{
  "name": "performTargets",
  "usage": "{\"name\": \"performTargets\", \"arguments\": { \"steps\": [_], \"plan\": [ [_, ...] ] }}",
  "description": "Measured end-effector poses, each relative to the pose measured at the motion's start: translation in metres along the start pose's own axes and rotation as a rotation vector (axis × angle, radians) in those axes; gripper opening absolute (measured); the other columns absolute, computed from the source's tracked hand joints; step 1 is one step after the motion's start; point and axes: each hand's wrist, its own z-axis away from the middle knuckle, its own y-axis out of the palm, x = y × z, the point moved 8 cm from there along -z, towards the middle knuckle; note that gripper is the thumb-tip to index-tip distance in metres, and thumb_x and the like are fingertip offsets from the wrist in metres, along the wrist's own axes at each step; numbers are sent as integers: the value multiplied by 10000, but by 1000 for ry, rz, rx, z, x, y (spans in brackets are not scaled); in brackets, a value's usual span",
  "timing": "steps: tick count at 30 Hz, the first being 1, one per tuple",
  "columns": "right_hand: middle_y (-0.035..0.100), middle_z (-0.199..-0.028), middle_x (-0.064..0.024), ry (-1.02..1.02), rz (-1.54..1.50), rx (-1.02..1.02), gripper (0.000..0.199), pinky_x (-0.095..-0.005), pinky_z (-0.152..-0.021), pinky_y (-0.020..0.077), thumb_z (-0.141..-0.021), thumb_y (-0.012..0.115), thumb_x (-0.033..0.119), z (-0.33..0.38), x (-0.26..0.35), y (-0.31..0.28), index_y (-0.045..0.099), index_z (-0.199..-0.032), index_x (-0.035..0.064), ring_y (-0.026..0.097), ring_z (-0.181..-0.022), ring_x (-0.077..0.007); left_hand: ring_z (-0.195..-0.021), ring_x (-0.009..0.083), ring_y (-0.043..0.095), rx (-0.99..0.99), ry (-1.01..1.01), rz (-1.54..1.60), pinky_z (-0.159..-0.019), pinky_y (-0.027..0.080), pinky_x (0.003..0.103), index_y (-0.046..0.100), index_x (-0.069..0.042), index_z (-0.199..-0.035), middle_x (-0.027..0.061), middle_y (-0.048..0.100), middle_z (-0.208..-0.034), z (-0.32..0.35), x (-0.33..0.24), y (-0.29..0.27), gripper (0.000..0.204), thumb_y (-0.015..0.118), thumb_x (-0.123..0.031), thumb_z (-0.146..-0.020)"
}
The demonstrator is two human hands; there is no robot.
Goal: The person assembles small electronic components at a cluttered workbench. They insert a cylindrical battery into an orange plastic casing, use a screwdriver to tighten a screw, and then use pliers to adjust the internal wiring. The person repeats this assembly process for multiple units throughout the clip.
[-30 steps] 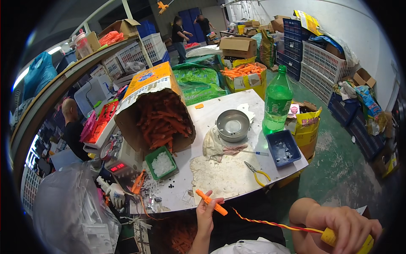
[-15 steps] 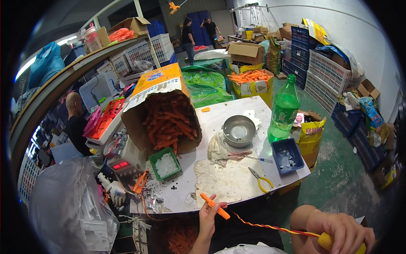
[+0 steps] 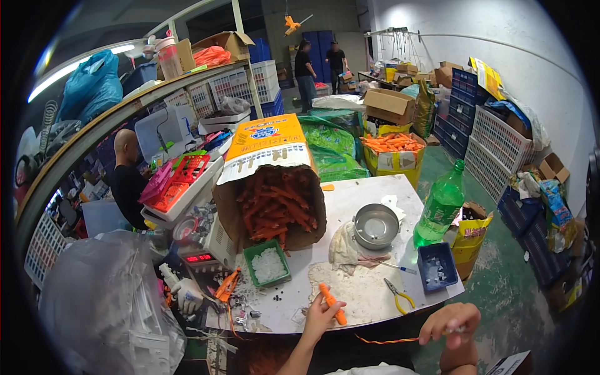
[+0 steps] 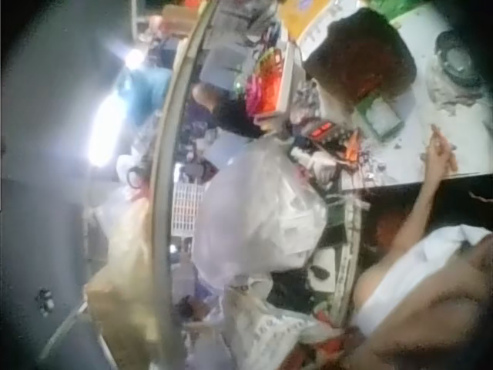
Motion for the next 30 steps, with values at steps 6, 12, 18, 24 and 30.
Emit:
{"name": "performTargets", "arguments": {
  "steps": [6, 12, 18, 24, 30],
  "plan": [
    [580, -712, -126, 289, 204, -273, 361, -341, -559, 531, -862, 679, 208, 30, -20, -37, 530, -1064, -51, 619, -621, -215, -717, 327, 664, 213, 107, -1011, -672, 516, 397, 253, -32, -1435, 195, 670, -789, -39, -7, 21, 794, 633, -393, -838],
    [560, -707, -106, 318, 258, -381, 310, -318, -549, 515, -893, 636, 194, 37, -29, -50, 528, -1060, -44, 597, -604, -196, -731, 338, 642, 236, 277, -1396, -631, 508, 440, 290, -35, -1414, 208, 630, -848, -38, -25, 52, 725, 615, -357, -851],
    [559, -711, -99, 338, 242, -305, 291, -311, -558, 513, -897, 629, 183, 21, -36, -52, 533, -1054, -43, 598, -609, -189, -734, 208, 598, 154, 399, -789, -636, 508, 341, 315, -39, -1394, 63, 531, -917, -21, -110, 28, 755, 673, -385, -826],
    [552, -700, -102, 354, 248, -345, 311, -308, -551, 510, -892, 639, 211, 32, -36, -69, 538, -1040, -43, 591, -598, -197, -851, 330, 616, 718, 823, 668, -743, 510, 502, 122, -162, -1487, 136, 471, -1196, 82, -324, 59, 953, 454, -723, -792],
    [541, -685, -103, 353, 294, -421, 386, -313, -509, 504, -872, 665, 297, 45, -23, -73, 534, -1009, -39, 579, -562, -199, -781, 279, 586, 825, 916, 730, -671, 495, 421, 305, -97, -1314, 110, 467, -1085, 148, -388, 98, 481, 472, -375, -959]
  ]
}}
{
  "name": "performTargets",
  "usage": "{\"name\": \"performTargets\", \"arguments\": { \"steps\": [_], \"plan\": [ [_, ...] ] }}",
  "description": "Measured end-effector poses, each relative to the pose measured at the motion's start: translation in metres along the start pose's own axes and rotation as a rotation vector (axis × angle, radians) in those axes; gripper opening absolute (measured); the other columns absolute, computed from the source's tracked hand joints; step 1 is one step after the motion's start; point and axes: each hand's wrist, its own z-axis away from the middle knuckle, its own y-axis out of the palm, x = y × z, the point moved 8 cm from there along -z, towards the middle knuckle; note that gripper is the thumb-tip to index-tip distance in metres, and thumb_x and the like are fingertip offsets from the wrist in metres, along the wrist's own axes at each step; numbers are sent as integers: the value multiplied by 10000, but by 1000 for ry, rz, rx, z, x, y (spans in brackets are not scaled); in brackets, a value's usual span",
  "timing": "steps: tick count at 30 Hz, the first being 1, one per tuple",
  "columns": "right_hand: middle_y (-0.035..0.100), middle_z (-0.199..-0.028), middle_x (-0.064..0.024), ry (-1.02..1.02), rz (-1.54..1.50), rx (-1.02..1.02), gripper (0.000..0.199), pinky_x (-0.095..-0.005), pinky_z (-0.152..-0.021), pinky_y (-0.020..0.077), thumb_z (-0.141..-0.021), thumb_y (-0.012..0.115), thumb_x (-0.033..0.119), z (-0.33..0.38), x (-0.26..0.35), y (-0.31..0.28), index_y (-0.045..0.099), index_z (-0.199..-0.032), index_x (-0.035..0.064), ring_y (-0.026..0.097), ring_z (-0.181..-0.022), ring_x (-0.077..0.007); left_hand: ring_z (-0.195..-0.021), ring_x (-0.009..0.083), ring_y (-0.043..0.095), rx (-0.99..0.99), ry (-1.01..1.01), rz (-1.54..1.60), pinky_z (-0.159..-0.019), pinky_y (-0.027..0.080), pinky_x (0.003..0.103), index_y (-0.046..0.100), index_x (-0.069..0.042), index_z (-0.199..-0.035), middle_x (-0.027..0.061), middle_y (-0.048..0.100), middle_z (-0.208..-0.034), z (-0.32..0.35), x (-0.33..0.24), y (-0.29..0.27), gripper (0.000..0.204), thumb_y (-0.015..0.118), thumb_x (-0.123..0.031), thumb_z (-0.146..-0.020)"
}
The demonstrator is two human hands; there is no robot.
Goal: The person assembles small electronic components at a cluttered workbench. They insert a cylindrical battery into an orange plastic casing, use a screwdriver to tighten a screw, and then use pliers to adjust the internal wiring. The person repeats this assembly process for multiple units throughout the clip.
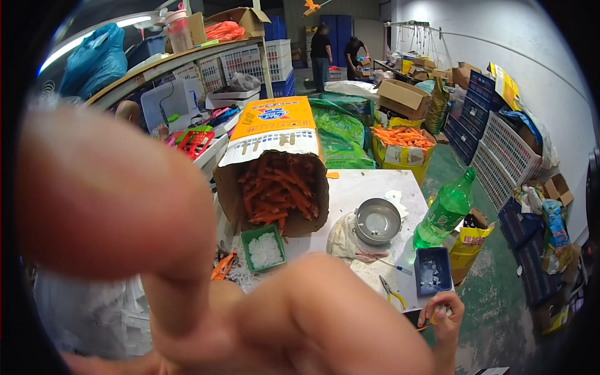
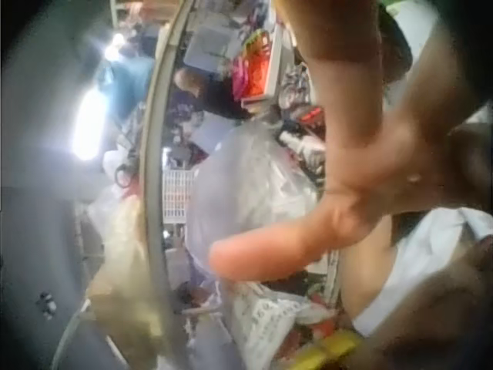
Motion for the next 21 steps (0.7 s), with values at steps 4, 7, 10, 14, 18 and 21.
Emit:
{"name": "performTargets", "arguments": {
  "steps": [4, 7, 10, 14, 18, 21],
  "plan": [
    [537, -674, -96, 26, -41, -42, 403, -310, -500, 500, -866, 671, 317, 4, -6, -2, 531, -1006, -34, 578, -549, -200, -742, 196, 588, -38, 409, 89, -607, 490, 267, 536, -18, -1104, 137, 577, -939, 9, 22, 18, 418, 528, -395, -925],
    [495, -634, -81, 9, 8, -74, 448, -286, -430, 476, -859, 658, 389, 8, -4, -8, 493, -986, -7, 546, -488, -185, -738, 194, 583, -61, 303, 100, -621, 485, 277, 523, -31, -1063, 121, 580, -902, 9, 35, 23, 345, 522, -345, -921],
    [494, -633, -79, 1, 32, -97, 442, -280, -428, 473, -863, 654, 386, 14, 0, -18, 493, -985, -7, 546, -488, -184, -734, 192, 578, -108, 35, 100, -636, 480, 288, 510, -44, -1022, 105, 583, -866, 4, 44, 27, 272, 516, -295, -918],
    [507, -642, -80, -4, -10, -79, 424, -282, -445, 477, -868, 655, 362, 17, -1, -20, 506, -999, -13, 555, -505, -185, -729, 190, 572, -174, -200, 26, -655, 474, 301, 493, -62, -967, 83, 586, -816, -1, 45, 44, 176, 508, -229, -913],
    [535, -658, -79, 13, -6, -92, 404, -266, -468, 466, -875, 657, 326, 23, 3, -30, 527, -1030, -24, 561, -531, -169, -724, 187, 565, -241, -346, 62, -675, 468, 315, 476, -80, -912, 61, 589, -767, 1, 51, 41, 86, 500, -163, -908],
    [540, -657, -71, 43, -28, -82, 411, -227, -448, 425, -876, 655, 334, 22, -4, -28, 526, -1043, -18, 533, -517, -133, -720, 185, 561, -276, -388, 63, -690, 463, 326, 463, -93, -871, 45, 592, -730, 6, 53, 47, 50, 494, -113, -904]
  ]
}}
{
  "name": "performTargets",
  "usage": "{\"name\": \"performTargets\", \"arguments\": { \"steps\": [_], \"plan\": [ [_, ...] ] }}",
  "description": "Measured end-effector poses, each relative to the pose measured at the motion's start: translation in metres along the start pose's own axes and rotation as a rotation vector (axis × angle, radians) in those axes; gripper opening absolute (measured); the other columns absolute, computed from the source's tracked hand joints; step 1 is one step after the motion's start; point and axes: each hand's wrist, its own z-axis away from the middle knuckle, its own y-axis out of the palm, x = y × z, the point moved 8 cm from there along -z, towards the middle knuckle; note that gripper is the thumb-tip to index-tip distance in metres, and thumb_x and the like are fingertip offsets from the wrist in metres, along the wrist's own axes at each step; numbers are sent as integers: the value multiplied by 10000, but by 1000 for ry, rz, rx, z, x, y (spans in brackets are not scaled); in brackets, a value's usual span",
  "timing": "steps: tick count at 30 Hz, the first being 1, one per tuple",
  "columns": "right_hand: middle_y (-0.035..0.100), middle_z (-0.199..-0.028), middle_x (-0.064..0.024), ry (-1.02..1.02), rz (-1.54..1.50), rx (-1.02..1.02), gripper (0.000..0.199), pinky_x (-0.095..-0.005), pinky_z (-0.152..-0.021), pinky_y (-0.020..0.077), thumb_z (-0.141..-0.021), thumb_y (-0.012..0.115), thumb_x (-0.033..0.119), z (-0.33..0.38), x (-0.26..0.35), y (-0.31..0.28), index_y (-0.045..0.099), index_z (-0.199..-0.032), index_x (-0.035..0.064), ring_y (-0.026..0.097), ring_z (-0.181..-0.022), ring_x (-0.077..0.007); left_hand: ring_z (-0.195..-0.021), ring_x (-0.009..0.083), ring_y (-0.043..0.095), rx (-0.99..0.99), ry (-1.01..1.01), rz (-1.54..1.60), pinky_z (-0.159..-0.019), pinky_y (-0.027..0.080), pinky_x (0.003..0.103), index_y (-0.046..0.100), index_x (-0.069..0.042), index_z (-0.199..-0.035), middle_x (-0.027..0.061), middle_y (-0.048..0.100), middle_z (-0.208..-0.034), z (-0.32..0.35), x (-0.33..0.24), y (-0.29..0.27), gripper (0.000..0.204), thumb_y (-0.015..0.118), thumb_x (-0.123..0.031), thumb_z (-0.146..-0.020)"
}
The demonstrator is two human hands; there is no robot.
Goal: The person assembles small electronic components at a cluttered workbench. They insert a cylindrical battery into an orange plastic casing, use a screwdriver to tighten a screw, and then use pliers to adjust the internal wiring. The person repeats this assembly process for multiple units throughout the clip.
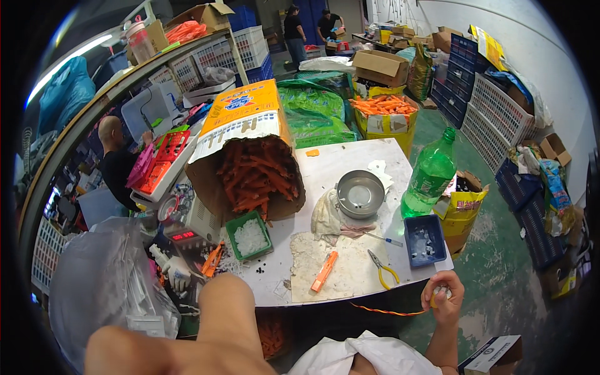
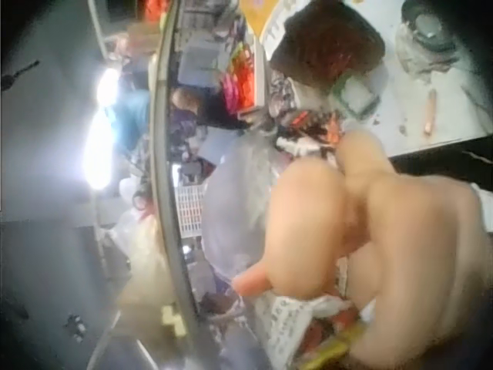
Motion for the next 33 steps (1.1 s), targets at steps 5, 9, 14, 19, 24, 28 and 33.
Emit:
{"name": "performTargets", "arguments": {
  "steps": [5, 9, 14, 19, 24, 28, 33],
  "plan": [
    [546, -659, -66, 9, -20, -2, 422, -202, -431, 377, -877, 652, 347, -2, -8, 0, 527, -1061, -12, 497, -500, -97, -686, 236, 555, 365, 308, -27, -632, 450, 383, 370, -111, -886, 62, 510, -862, 4, -18, -7, 126, 458, -178, -946],
    [543, -650, -62, 23, -18, 8, 428, -201, -428, 373, -877, 649, 355, -7, -12, 2, 527, -1060, -12, 491, -492, -92, -701, 286, 560, 106, 271, -92, -664, 441, 450, 392, -97, -982, 77, 494, -905, -2, -10, -21, 162, 436, -252, -981],
    [539, -641, -58, 39, -15, 39, 431, -201, -426, 372, -877, 646, 371, -8, -17, 17, 530, -1046, -8, 484, -485, -89, -751, 279, 557, 62, 180, -123, -712, 436, 450, 412, -88, -984, 74, 501, -912, -5, -6, -15, 152, 430, -238, -980],
    [538, -639, -57, 36, 8, 17, 432, -201, -423, 369, -877, 645, 377, -3, -16, 13, 530, -1042, -6, 485, -485, -89, -801, 272, 553, 318, 259, -254, -760, 431, 449, 432, -79, -986, 70, 509, -920, 5, -3, -8, 146, 424, -225, -978],
    [545, -648, -57, 54, -33, 43, 414, -195, -423, 359, -882, 643, 355, 2, -20, 19, 534, -1056, -4, 485, -493, -82, -850, 265, 550, 825, 491, -655, -808, 426, 449, 451, -70, -988, 67, 516, -927, 47, -6, 18, 145, 418, -211, -977],
    [552, -658, -57, 75, -31, 60, 379, -190, -429, 354, -894, 637, 314, 4, -16, 19, 537, -1073, -3, 488, -505, -75, -890, 260, 547, 1154, 620, -777, -846, 422, 449, 467, -63, -989, 64, 521, -933, 80, -3, 19, 148, 414, -200, -975],
    [551, -660, -52, 90, -10, 86, 338, -185, -436, 344, -901, 632, 276, 6, -14, 28, 545, -1083, 4, 487, -515, -66, -940, 253, 544, 1357, 708, -781, -894, 417, 448, 487, -54, -991, 61, 529, -940, 116, -13, 15, 156, 408, -186, -974]
  ]
}}
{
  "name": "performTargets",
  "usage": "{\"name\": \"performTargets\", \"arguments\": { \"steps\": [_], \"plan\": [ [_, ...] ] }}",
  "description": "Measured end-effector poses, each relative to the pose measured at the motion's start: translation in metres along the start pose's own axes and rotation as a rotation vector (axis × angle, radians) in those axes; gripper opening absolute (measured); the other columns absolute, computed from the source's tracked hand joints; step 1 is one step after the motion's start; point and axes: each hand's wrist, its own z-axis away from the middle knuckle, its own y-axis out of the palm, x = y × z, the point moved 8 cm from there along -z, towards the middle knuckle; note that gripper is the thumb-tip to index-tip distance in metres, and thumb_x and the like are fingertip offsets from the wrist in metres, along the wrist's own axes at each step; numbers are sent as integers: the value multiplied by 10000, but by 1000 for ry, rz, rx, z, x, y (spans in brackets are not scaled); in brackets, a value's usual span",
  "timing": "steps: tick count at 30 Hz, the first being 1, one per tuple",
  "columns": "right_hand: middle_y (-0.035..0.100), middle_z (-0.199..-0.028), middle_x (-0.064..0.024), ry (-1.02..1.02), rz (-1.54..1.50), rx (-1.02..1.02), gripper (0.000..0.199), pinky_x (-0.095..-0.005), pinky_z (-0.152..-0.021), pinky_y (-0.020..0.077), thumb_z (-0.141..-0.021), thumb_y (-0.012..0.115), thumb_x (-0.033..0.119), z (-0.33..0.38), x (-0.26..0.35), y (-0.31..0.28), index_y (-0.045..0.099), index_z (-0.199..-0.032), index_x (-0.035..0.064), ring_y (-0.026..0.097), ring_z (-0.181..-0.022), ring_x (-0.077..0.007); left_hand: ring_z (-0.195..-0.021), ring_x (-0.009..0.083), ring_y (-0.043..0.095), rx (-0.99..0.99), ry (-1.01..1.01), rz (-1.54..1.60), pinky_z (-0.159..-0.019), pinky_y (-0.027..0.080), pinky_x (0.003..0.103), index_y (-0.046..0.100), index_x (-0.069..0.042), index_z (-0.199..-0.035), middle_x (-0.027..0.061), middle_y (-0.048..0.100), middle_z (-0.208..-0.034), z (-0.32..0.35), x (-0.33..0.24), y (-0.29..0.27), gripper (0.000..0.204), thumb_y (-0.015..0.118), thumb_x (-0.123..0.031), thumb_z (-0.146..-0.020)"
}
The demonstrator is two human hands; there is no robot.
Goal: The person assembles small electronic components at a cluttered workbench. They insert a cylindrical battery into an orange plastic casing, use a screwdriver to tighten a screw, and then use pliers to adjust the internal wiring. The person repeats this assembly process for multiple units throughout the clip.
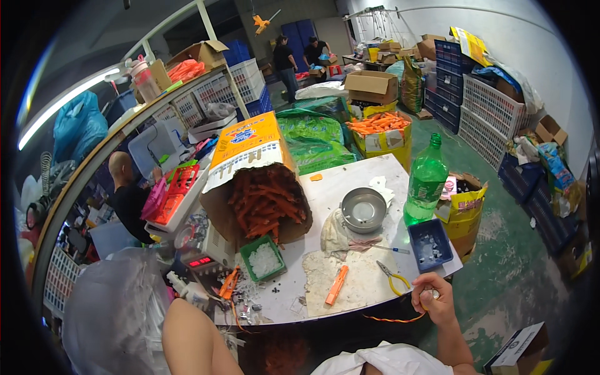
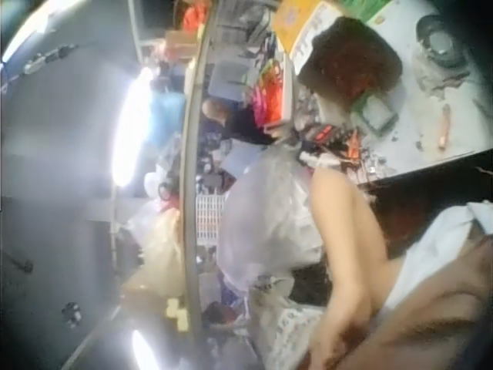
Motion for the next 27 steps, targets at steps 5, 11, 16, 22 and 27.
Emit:
{"name": "performTargets", "arguments": {
  "steps": [5, 11, 16, 22, 27],
  "plan": [
    [552, -659, -46, -7, -55, 39, 324, -186, -435, 337, -905, 628, 270, -1, -4, 11, 553, -1075, 4, 483, -515, -60, -990, 246, 540, 51, 41, 36, -942, 412, 448, 507, -45, -993, 58, 536, -948, -16, -20, 10, 167, 402, -173, -972],
    [552, -660, -40, 7, -48, 43, 324, -183, -439, 340, -906, 627, 273, 2, -5, 14, 557, -1070, 3, 483, -518, -59, -1050, 238, 536, 4, 116, 55, -1000, 406, 447, 531, -34, -995, 54, 544, -957, -8, -35, 22, 185, 394, -156, -970],
    [548, -657, -45, 6, -11, 13, 381, -192, -426, 352, -887, 640, 330, 7, -3, 7, 551, -1054, 0, 484, -498, -70, -990, 205, 557, -54, 105, 112, -919, 427, 394, 538, -66, -1058, 47, 561, -984, 2, -32, 31, 264, 407, -274, -963],
    [545, -656, -46, 36, 2, -4, 390, -197, -424, 363, -883, 644, 340, 8, -3, 2, 552, -1045, -3, 497, -503, -80, -885, 156, 589, -188, 36, 241, -783, 460, 315, 543, -116, -1152, 37, 585, -1023, 15, -11, 55, 409, 428, -456, -954],
    [541, -664, -25, 42, -38, 13, 302, -189, -453, 342, -915, 616, 242, 5, -6, 2, 561, -1074, -8, 472, -530, -57, -914, 160, 586, 60, 121, 450, -805, 456, 320, 577, -143, -1119, 12, 590, -1019, 12, -19, 50, 373, 441, -449, -956]
  ]
}}
